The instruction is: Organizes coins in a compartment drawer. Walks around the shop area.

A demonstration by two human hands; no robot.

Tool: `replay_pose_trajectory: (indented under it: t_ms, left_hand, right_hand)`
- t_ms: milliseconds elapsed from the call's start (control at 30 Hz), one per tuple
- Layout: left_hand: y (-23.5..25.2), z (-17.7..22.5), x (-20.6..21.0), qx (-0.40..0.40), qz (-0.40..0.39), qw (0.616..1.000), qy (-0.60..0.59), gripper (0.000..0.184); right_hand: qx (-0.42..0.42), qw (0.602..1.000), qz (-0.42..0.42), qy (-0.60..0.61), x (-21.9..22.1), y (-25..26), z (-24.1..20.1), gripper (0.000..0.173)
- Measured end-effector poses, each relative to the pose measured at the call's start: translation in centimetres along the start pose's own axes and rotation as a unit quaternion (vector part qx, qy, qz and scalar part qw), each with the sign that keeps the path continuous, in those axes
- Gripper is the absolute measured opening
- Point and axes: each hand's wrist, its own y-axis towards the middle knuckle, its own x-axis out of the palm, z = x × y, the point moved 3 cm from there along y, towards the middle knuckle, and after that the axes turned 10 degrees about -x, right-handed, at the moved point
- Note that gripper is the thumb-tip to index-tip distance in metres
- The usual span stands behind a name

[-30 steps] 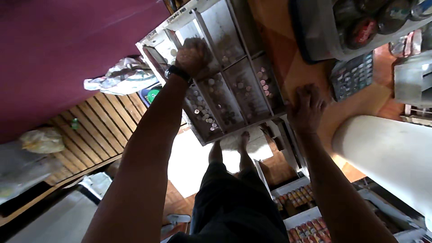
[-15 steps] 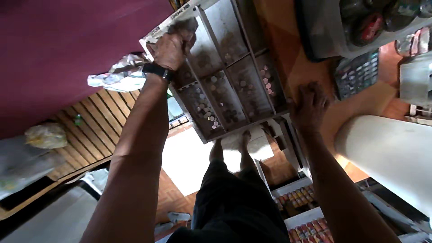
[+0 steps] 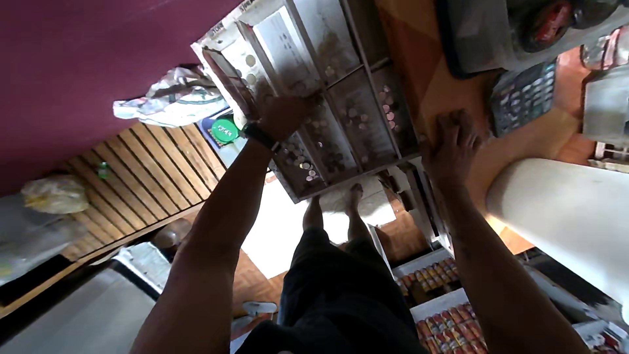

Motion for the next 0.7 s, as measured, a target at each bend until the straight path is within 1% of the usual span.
replay_pose_trajectory:
  t_ms: [267,333,433,600,700]
  left_hand:
    - [0.4,0.8,1.1,-0.009,-0.005,1.0,0.011,0.024]
    - [-0.1,1.7,1.0,0.02,-0.012,0.999,0.022,0.022]
    - [0.2,2.2,2.2,0.09,-0.013,0.993,0.069,0.02]
    - [1.2,2.1,3.0,0.103,-0.038,0.988,0.104,0.02]
    - [0.9,2.2,3.2,0.129,-0.038,0.983,0.122,0.029]
  right_hand:
    - [-0.007,1.0,0.003,-0.006,0.0,0.2,0.0,0.054]
    - [-0.006,1.0,0.003,-0.002,0.0,0.1,-0.1,0.054]
    - [-0.003,1.0,0.003,-0.001,0.1,0.1,0.0,0.054]
    - [-0.006,1.0,0.01,-0.005,0.1,0.1,0.0,0.052]
    - [-0.012,1.0,0.021,-0.007,0.3,0.0,0.0,0.053]
